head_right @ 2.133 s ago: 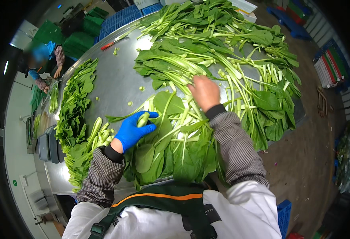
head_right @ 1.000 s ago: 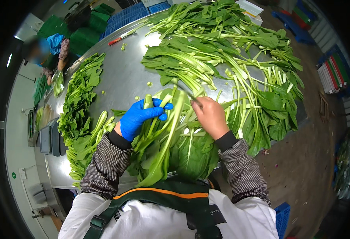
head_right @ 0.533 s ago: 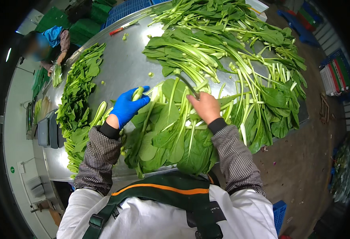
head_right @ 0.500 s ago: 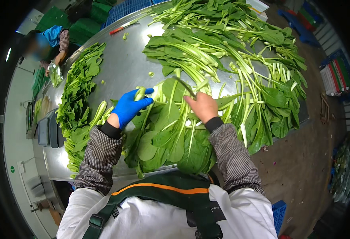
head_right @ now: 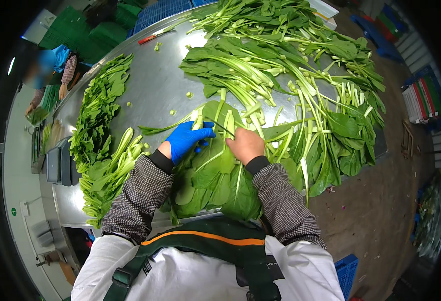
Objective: Trimming the root ends off leafy green vegetables using a small knife on a metal preparation table.
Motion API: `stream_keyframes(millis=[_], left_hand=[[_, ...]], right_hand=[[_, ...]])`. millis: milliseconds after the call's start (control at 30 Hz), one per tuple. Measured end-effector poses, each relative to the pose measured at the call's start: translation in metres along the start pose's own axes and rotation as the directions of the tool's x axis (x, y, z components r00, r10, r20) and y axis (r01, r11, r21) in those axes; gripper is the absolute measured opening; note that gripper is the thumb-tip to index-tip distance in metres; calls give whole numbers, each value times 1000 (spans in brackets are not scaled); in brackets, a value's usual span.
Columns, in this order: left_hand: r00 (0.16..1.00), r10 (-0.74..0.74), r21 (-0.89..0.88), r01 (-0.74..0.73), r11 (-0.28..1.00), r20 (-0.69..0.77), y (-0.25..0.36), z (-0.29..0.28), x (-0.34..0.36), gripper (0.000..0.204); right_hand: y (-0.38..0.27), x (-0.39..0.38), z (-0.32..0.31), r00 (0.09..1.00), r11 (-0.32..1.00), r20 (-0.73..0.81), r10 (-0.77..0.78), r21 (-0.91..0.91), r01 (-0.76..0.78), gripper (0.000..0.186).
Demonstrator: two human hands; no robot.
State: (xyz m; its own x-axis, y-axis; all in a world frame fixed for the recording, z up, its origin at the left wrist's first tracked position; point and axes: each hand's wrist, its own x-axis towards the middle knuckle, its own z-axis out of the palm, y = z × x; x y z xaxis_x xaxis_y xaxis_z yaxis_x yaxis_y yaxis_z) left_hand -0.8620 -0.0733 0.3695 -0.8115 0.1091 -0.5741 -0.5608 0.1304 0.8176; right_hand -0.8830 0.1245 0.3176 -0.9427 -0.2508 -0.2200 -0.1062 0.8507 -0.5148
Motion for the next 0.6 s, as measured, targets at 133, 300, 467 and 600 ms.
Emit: stream_keyframes(millis=[133,300,467,600], left_hand=[[1000,-14,-3,14,1000,-14,-5,-1,-1,47],[991,31,-33,-35,999,-128,5,14,-8,53],[969,209,84,-199,976,-131,16,14,-23,32],[969,217,77,-227,971,118,30,17,-42,41]], right_hand=[[8,-3,-8,1000,959,-7,8,285,-5,38],[-17,-32,-31,994,726,49,-99,686,39,36],[-24,-47,-66,977,834,-113,-183,509,215,22],[-16,-31,-87,717,822,-445,-537,-87,563,14]])
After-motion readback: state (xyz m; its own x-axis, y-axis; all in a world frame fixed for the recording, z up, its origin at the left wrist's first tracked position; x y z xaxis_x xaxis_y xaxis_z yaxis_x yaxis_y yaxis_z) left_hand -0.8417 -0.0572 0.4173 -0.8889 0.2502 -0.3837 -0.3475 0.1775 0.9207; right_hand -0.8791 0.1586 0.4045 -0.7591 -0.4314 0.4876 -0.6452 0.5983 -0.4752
